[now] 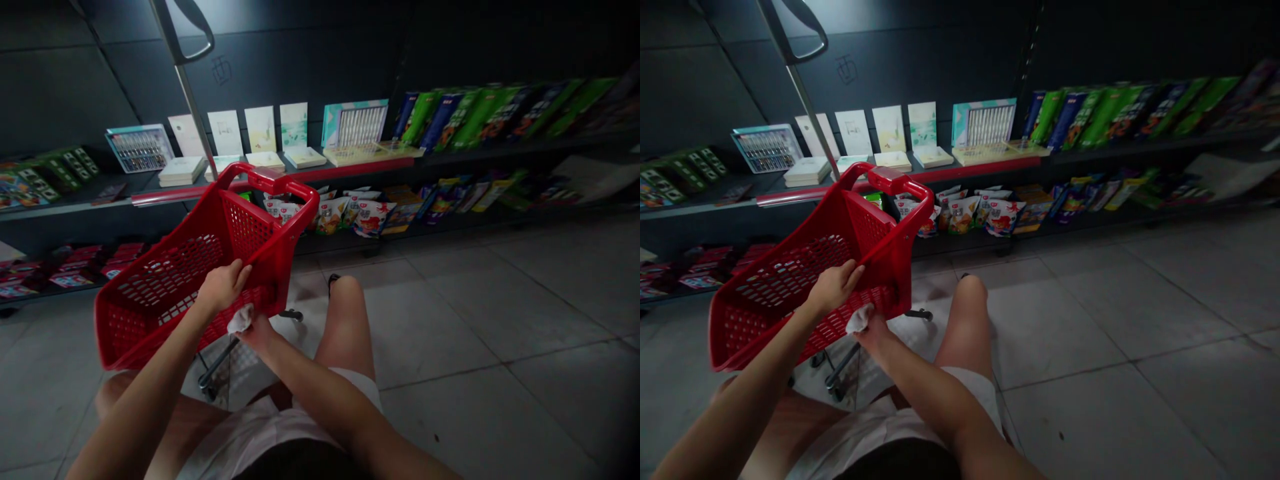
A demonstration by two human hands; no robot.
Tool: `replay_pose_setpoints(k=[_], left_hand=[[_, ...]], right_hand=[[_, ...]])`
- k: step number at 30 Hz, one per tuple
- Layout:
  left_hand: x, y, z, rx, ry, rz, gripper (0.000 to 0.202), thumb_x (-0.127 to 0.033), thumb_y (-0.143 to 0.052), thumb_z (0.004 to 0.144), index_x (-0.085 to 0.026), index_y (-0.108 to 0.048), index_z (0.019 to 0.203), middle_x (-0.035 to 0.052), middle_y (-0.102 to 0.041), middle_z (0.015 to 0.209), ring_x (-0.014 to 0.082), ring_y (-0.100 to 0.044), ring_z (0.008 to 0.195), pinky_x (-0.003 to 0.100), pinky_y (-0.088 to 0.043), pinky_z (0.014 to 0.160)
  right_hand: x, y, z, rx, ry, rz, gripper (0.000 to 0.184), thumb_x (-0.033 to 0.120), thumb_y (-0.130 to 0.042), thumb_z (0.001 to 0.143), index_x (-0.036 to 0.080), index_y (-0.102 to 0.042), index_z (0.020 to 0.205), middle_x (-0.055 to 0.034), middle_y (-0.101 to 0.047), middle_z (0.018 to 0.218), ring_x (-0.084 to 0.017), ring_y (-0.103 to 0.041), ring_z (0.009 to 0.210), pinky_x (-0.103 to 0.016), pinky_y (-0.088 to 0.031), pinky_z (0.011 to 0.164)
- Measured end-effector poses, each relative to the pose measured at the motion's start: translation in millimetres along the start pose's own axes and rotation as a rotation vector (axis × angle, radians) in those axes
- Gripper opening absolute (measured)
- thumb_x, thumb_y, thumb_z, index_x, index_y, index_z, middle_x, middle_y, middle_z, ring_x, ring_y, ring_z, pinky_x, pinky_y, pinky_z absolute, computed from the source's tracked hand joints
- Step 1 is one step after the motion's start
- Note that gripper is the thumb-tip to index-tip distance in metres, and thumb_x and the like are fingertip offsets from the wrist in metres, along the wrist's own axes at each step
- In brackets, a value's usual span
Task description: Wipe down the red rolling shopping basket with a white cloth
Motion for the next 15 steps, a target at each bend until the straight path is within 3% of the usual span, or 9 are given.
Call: replay_pose_setpoints(k=[3,5,6,8,9,10,12,15], left_hand=[[-3.2,1.2,-3.9,0.007,-0.013,-0.021,0.043,-0.047,-0.019,0.098,-0.021,-0.052,0.088,0.0086,-0.069,0.081,0.0237,-0.067,0.078,0.030,-0.038,0.064],[-6.2,0.0,-6.2,0.032,-0.010,-0.004,0.038,-0.045,-0.023,0.097,-0.021,-0.052,0.090,0.0084,-0.070,0.084,0.0234,-0.067,0.081,0.029,-0.039,0.066],[-7.8,-0.5,-7.4,0.042,-0.005,0.010,0.035,-0.044,-0.026,0.096,-0.021,-0.051,0.091,0.0082,-0.070,0.085,0.0232,-0.067,0.082,0.029,-0.040,0.067],[-12.0,-1.0,-10.2,0.052,-0.004,0.034,0.029,-0.041,-0.031,0.094,-0.021,-0.051,0.092,0.0078,-0.070,0.086,0.0230,-0.067,0.083,0.029,-0.041,0.068],[-14.8,-0.7,-11.8,0.049,-0.012,0.036,0.028,-0.040,-0.032,0.094,-0.021,-0.051,0.092,0.0078,-0.070,0.085,0.0232,-0.067,0.082,0.029,-0.041,0.068],[-18.1,-0.4,-13.4,0.045,-0.026,0.033,0.028,-0.041,-0.032,0.094,-0.020,-0.051,0.092,0.0079,-0.070,0.084,0.0235,-0.067,0.081,0.030,-0.041,0.068],[-24.8,0.4,-16.6,0.035,-0.064,0.012,0.033,-0.047,-0.032,0.092,-0.020,-0.051,0.091,0.0083,-0.069,0.081,0.0246,-0.067,0.078,0.030,-0.041,0.066],[-29.5,1.8,-19.6,0.018,-0.103,-0.016,0.048,-0.062,-0.036,0.086,-0.018,-0.053,0.091,0.0091,-0.069,0.079,0.0263,-0.067,0.076,0.030,-0.041,0.064]], right_hand=[[28.3,30.9,20.0,-0.064,-0.074,0.288,0.039,0.030,-0.022,0.092,0.017,-0.057,0.082,-0.0068,-0.061,0.068,-0.018,-0.059,0.063,-0.035,-0.052,0.061],[63.6,78.3,23.5,-0.233,-0.011,0.444,0.033,0.036,-0.033,0.091,0.019,-0.057,0.104,-0.0063,-0.065,0.092,-0.017,-0.063,0.080,-0.035,-0.053,0.074],[87.5,110.3,21.9,-0.367,0.087,0.397,0.034,0.036,-0.039,0.089,0.021,-0.054,0.116,-0.0063,-0.064,0.105,-0.017,-0.062,0.088,-0.035,-0.052,0.080],[141.4,166.9,11.1,-0.651,0.333,0.064,0.043,0.030,-0.043,0.086,0.023,-0.049,0.128,-0.0080,-0.056,0.124,-0.020,-0.056,0.109,-0.039,-0.047,0.095],[165.2,179.0,8.5,-0.719,0.438,-0.165,0.044,0.026,-0.043,0.086,0.022,-0.051,0.129,-0.0093,-0.053,0.129,-0.022,-0.051,0.118,-0.042,-0.042,0.101],[181.8,181.6,8.8,-0.751,0.524,-0.381,0.044,0.023,-0.041,0.086,0.021,-0.053,0.128,-0.0102,-0.051,0.131,-0.024,-0.046,0.124,-0.044,-0.037,0.106],[189.0,167.4,14.7,-0.729,0.617,-0.692,0.044,0.018,-0.037,0.086,0.019,-0.058,0.125,-0.0115,-0.052,0.131,-0.025,-0.042,0.128,-0.047,-0.031,0.110],[156.1,130.9,14.6,-0.673,0.599,-0.845,0.047,0.014,-0.035,0.088,0.019,-0.057,0.129,-0.0121,-0.051,0.133,-0.026,-0.042,0.128,-0.047,-0.031,0.110]])
Point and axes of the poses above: each hand's wrist, its own z-axis towards the middle knuckle, its own y-axis out of the back of the hand, x = y × z, the point moved 10 cm from there along z, towards the middle knuckle
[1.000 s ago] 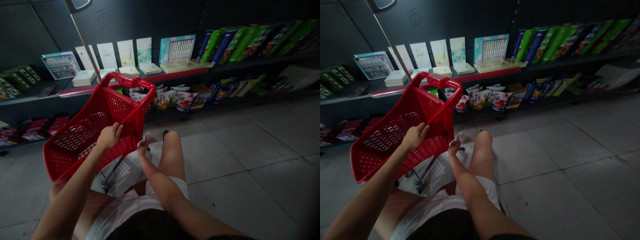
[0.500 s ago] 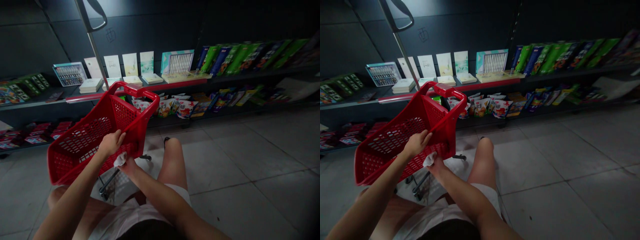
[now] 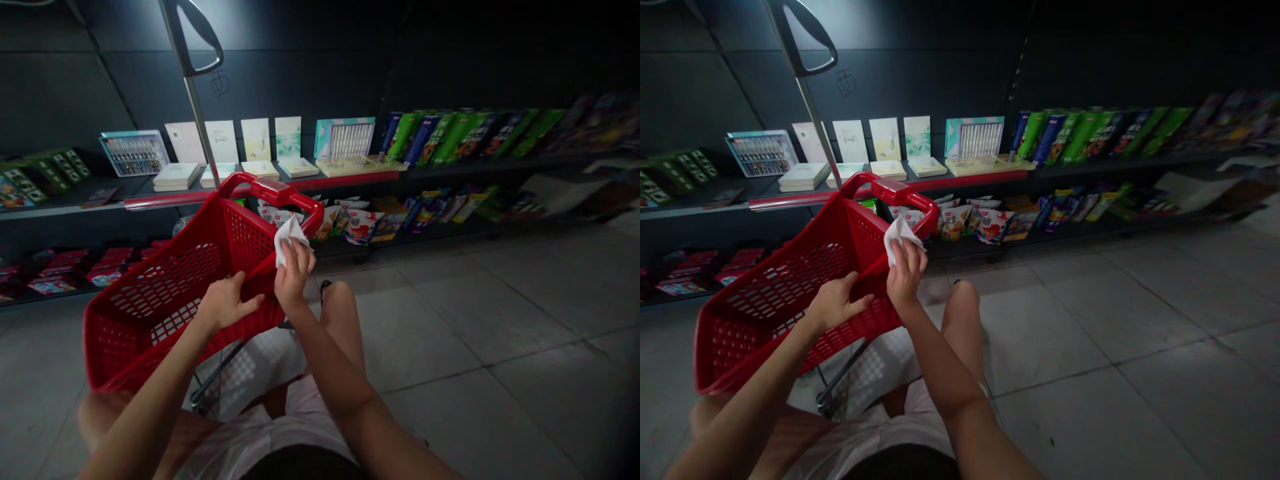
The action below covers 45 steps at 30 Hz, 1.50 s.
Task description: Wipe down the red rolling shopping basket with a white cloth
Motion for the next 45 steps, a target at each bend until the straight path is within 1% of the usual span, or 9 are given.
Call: replay_pose_setpoints(k=[6,12,16,19,22,27,34,42,45], left_hand=[[4.9,-4.4,-3.8,0.035,-0.023,-0.004,0.053,-0.064,-0.037,0.084,-0.016,-0.059,0.078,0.0122,-0.070,0.078,0.0264,-0.067,0.077,0.030,-0.041,0.065],[3.1,4.4,-10.5,-0.015,-0.004,-0.036,0.056,-0.072,-0.035,0.083,-0.019,-0.051,0.090,0.0071,-0.068,0.077,0.0251,-0.066,0.074,0.030,-0.040,0.063],[1.0,3.9,-10.0,0.003,-0.004,-0.044,0.052,-0.068,-0.029,0.088,-0.020,-0.048,0.085,0.0061,-0.067,0.077,0.0232,-0.066,0.074,0.029,-0.039,0.063],[3.0,1.3,-8.1,0.009,0.002,-0.035,0.050,-0.065,-0.026,0.091,-0.021,-0.048,0.085,0.0061,-0.067,0.076,0.0233,-0.066,0.075,0.029,-0.039,0.063],[5.7,-1.0,-6.9,0.011,0.019,-0.016,0.047,-0.060,-0.024,0.094,-0.021,-0.049,0.085,0.0060,-0.067,0.075,0.0224,-0.067,0.075,0.028,-0.038,0.063],[3.0,-1.0,-9.6,0.013,0.000,-0.014,0.043,-0.052,-0.024,0.097,-0.021,-0.049,0.083,0.0045,-0.066,0.072,0.0203,-0.065,0.070,0.027,-0.036,0.060],[-2.1,-4.7,-22.3,0.018,-0.059,-0.044,0.041,-0.046,-0.022,0.099,-0.021,-0.050,0.081,0.0024,-0.062,0.066,0.0174,-0.062,0.063,0.026,-0.035,0.059],[8.0,-2.1,-51.8,0.047,-0.150,-0.206,0.041,-0.045,-0.029,0.097,-0.021,-0.053,0.075,0.0004,-0.059,0.064,0.0144,-0.058,0.058,0.025,-0.036,0.058],[19.4,2.6,-60.4,0.053,-0.174,-0.276,0.039,-0.047,-0.036,0.094,-0.021,-0.056,0.072,0.0001,-0.060,0.062,0.0139,-0.058,0.057,0.023,-0.040,0.058]], right_hand=[[49.1,-43.7,-70.0,0.314,0.333,0.034,0.036,0.023,-0.045,0.092,0.023,-0.063,0.123,-0.0084,-0.060,0.121,-0.021,-0.052,0.114,-0.037,-0.039,0.106],[21.9,9.2,17.6,0.236,0.286,-0.116,0.037,0.016,-0.041,0.094,0.025,-0.065,0.121,-0.0061,-0.059,0.128,-0.022,-0.044,0.121,-0.039,-0.034,0.106],[2.3,16.1,76.5,0.379,0.423,-0.195,0.032,0.016,-0.044,0.093,0.024,-0.069,0.111,-0.0047,-0.063,0.121,-0.023,-0.046,0.116,-0.038,-0.037,0.100],[-22.6,28.9,108.3,0.318,0.305,-0.254,0.036,0.009,-0.042,0.090,0.020,-0.069,0.111,-0.0080,-0.063,0.116,-0.023,-0.047,0.108,-0.039,-0.038,0.096],[-11.4,26.3,100.5,0.378,0.340,-0.277,0.034,0.009,-0.043,0.090,0.019,-0.069,0.109,-0.0080,-0.065,0.114,-0.024,-0.045,0.108,-0.040,-0.037,0.094],[29.3,15.1,69.9,0.660,0.667,-0.203,0.030,0.016,-0.047,0.092,0.025,-0.068,0.112,-0.0039,-0.065,0.118,-0.023,-0.043,0.111,-0.040,-0.034,0.092],[-26.5,36.9,141.5,0.665,0.487,-0.203,0.041,-0.001,-0.042,0.078,0.017,-0.073,0.098,-0.0070,-0.068,0.108,-0.021,-0.052,0.096,-0.037,-0.037,0.086],[28.0,62.2,94.1,1.096,0.693,-0.066,0.040,0.004,-0.042,0.078,0.021,-0.074,0.095,-0.0037,-0.071,0.096,-0.019,-0.054,0.090,-0.035,-0.035,0.088],[28.4,59.3,100.4,1.057,0.665,-0.047,0.042,0.003,-0.039,0.079,0.021,-0.074,0.095,-0.0041,-0.070,0.102,-0.018,-0.054,0.092,-0.035,-0.036,0.089]])
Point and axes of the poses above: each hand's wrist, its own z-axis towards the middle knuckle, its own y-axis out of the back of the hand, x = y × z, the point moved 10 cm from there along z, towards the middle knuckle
